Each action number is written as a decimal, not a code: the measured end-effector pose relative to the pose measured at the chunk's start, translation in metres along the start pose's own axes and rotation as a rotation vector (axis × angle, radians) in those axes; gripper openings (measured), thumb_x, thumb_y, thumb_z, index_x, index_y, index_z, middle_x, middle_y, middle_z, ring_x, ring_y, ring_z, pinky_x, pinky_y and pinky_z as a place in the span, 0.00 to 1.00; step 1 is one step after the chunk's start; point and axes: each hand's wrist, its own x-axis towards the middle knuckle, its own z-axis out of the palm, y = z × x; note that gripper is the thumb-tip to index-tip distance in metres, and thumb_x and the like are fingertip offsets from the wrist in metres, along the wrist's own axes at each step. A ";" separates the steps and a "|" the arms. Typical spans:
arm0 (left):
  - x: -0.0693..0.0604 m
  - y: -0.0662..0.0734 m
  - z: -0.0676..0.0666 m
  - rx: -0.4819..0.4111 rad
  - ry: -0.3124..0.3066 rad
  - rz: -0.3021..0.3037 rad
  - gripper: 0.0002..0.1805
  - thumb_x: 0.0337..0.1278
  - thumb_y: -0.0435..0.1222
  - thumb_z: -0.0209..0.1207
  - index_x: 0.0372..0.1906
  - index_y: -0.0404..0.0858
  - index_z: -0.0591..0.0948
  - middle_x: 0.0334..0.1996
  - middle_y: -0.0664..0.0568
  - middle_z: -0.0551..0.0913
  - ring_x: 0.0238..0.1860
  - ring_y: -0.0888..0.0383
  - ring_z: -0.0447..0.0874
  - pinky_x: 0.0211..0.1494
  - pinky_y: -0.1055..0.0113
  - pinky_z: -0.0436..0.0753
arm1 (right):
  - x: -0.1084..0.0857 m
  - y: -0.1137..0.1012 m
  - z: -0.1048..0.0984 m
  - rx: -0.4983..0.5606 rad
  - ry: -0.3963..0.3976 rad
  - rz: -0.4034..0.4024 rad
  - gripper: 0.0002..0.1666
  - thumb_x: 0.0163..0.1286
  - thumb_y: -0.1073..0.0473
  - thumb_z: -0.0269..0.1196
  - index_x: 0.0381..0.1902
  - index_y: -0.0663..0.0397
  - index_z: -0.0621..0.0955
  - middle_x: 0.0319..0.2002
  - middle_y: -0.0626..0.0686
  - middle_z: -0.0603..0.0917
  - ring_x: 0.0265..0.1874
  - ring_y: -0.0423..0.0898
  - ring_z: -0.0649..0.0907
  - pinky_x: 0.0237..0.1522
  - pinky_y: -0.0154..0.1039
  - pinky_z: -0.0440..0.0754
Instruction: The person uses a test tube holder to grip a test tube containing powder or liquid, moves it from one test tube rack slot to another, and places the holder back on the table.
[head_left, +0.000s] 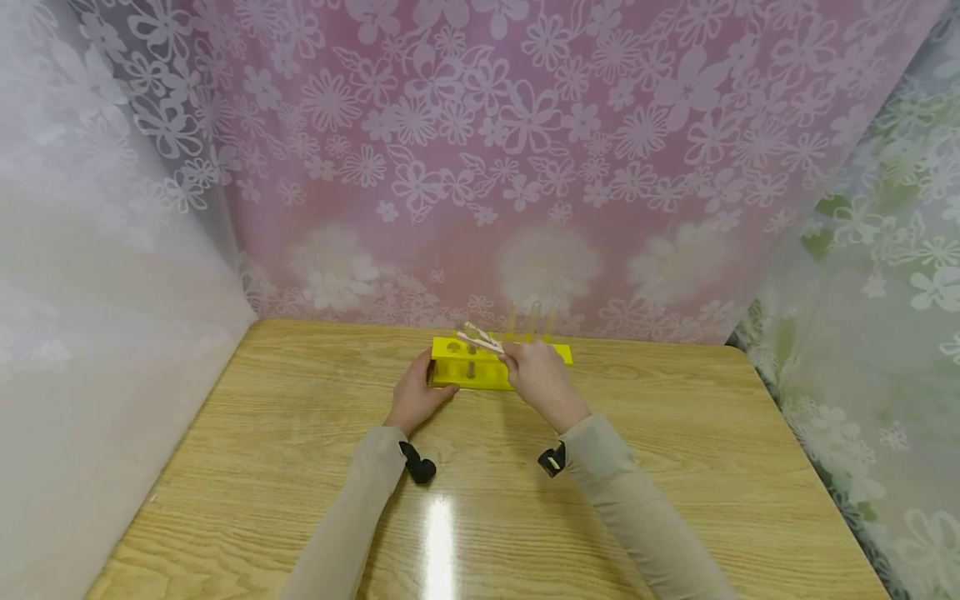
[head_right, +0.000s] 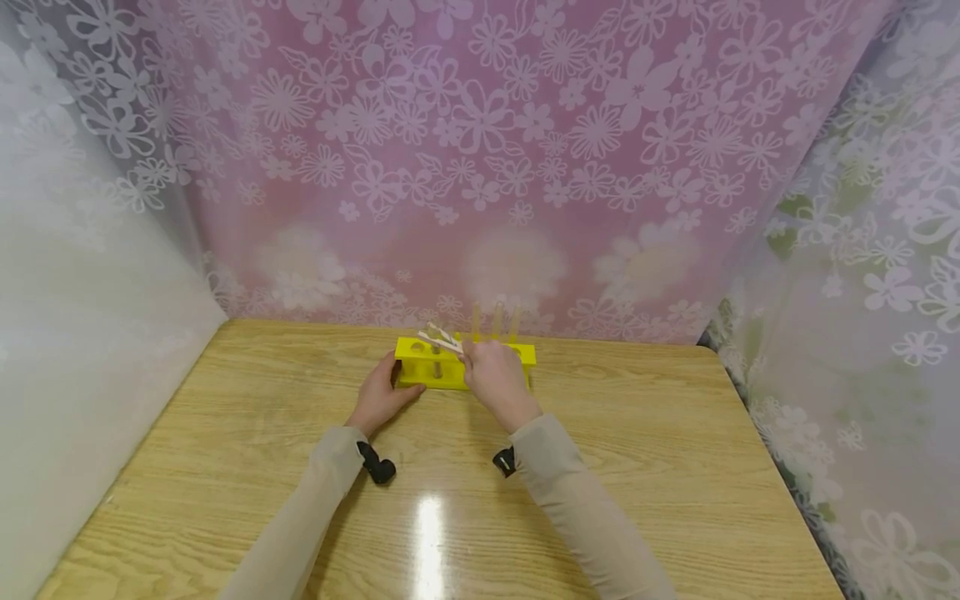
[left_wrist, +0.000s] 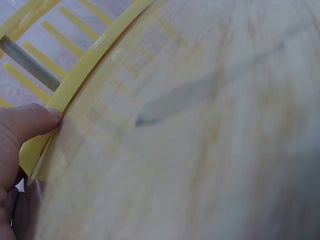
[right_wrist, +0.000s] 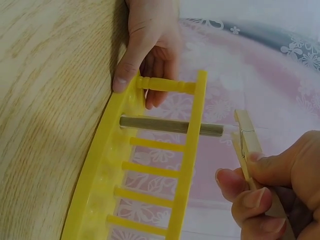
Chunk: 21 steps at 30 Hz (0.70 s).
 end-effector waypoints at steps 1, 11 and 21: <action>0.000 0.000 0.000 0.001 0.000 0.002 0.44 0.55 0.46 0.71 0.74 0.44 0.64 0.67 0.48 0.73 0.65 0.49 0.73 0.67 0.49 0.72 | 0.000 0.000 0.000 -0.005 0.002 -0.002 0.09 0.74 0.62 0.61 0.33 0.57 0.84 0.13 0.47 0.73 0.08 0.40 0.63 0.13 0.32 0.60; 0.000 0.000 0.000 0.002 -0.003 0.011 0.43 0.55 0.46 0.71 0.74 0.45 0.65 0.67 0.49 0.73 0.65 0.49 0.73 0.66 0.50 0.72 | -0.002 0.004 0.006 0.002 0.005 -0.016 0.10 0.72 0.63 0.62 0.29 0.56 0.81 0.12 0.47 0.69 0.09 0.40 0.61 0.14 0.32 0.57; 0.000 0.000 0.000 -0.008 -0.004 -0.003 0.43 0.55 0.47 0.70 0.74 0.46 0.65 0.67 0.49 0.72 0.66 0.50 0.72 0.67 0.51 0.73 | -0.002 0.005 0.008 0.008 -0.008 -0.001 0.10 0.73 0.63 0.62 0.29 0.57 0.82 0.14 0.47 0.70 0.10 0.41 0.63 0.15 0.32 0.59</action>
